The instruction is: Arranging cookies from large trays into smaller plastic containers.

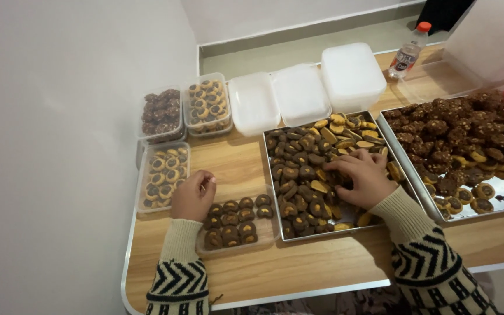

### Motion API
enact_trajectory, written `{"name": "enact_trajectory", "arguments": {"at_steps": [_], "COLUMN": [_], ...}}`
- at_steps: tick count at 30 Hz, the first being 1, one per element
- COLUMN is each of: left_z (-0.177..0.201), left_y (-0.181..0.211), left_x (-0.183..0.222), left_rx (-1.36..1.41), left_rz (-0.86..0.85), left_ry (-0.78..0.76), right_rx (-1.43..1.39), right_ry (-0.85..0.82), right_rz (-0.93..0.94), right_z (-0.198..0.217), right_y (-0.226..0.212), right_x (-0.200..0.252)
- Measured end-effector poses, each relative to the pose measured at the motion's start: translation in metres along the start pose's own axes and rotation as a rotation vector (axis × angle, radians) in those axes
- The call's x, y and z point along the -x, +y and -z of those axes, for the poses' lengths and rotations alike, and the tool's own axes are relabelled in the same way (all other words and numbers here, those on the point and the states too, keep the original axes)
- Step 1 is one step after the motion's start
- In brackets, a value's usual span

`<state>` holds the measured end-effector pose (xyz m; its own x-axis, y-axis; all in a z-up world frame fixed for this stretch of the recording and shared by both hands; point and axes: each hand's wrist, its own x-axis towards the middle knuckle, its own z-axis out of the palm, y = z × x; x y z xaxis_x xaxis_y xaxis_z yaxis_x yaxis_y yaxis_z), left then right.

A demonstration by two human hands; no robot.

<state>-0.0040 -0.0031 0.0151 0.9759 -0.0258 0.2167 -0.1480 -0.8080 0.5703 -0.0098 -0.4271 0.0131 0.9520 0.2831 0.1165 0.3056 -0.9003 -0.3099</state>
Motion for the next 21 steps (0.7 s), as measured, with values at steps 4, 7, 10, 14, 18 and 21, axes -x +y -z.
{"name": "enact_trajectory", "arguments": {"at_steps": [4, 7, 10, 14, 18, 21], "left_z": [0.001, 0.000, -0.002, -0.002, -0.003, 0.000], "left_y": [-0.002, -0.002, -0.004, -0.007, -0.008, -0.003], "left_x": [-0.001, 0.000, -0.001, -0.001, -0.001, -0.001], "left_rx": [-0.006, -0.010, -0.008, -0.004, -0.013, -0.003], "left_rz": [-0.015, -0.019, -0.010, -0.036, -0.016, -0.001], "left_ry": [0.003, 0.010, 0.011, 0.000, -0.005, -0.007], "right_rx": [0.011, -0.001, -0.004, -0.085, -0.075, -0.097], "right_ry": [0.024, 0.081, 0.134, 0.187, 0.205, 0.189], "right_rz": [0.003, 0.042, 0.044, 0.086, 0.079, 0.087], "right_z": [-0.008, -0.013, -0.023, -0.012, -0.011, -0.007], "right_y": [0.001, 0.002, 0.010, 0.000, -0.007, -0.012], "right_x": [-0.001, -0.001, -0.003, 0.000, 0.000, 0.001]}}
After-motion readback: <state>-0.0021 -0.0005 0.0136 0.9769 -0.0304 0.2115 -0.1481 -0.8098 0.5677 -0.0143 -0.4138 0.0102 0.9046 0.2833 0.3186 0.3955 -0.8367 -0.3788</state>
